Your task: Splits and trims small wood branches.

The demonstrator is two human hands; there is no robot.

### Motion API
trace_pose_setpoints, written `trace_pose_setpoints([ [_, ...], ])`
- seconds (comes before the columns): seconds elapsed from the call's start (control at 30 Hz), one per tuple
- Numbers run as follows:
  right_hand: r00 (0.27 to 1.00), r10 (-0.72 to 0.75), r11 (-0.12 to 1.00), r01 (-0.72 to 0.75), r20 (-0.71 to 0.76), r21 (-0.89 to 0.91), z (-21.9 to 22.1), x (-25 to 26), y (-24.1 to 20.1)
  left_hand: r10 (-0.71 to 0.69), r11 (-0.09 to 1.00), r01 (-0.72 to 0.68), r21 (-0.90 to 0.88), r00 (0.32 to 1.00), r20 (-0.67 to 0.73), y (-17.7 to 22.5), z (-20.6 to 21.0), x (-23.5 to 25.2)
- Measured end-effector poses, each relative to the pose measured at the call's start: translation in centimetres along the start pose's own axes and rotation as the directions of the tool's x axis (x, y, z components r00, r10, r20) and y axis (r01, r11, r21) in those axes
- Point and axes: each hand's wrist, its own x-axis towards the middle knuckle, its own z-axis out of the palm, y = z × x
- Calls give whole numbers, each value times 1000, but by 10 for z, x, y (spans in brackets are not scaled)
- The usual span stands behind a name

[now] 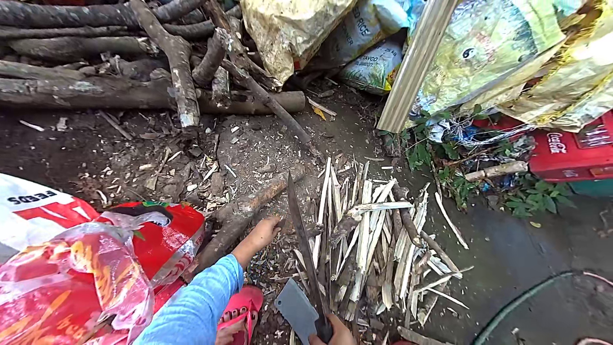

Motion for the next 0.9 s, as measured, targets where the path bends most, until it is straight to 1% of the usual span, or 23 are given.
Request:
trace_pose_setpoints([
  [0.17, 1000, 9, 998, -9, -3, 55, 15, 7, 3, 36, 998, -37, 44, 999, 5, -4, 3, 1],
  [0.3, 999, 24, 999, -25, 27, 31, 15, 9, 4, 29, 997, -30, 65, 999, 25, -2, 3, 2],
  [0.6, 998, 30, 999, -32, 57, 35, 14, 10, 7, 7, 994, -12, 108, 999, 50, 3, 2, 3],
  [0.7, 997, 29, 999, -31, 69, 38, 18, 9, 8, 16, 994, -16, 110, 1000, 6, 12, -2, -2],
  [0.8, 994, 56, 998, -55, 90, -11, 24, 9, 9, 26, 993, -27, 111, 1000, 10, 5, 2, -2],
  [0.9, 996, 58, 998, -57, 62, -17, 22, 9, 5, 19, 989, -22, 146, 1000, 24, 12, -4, -1],
])
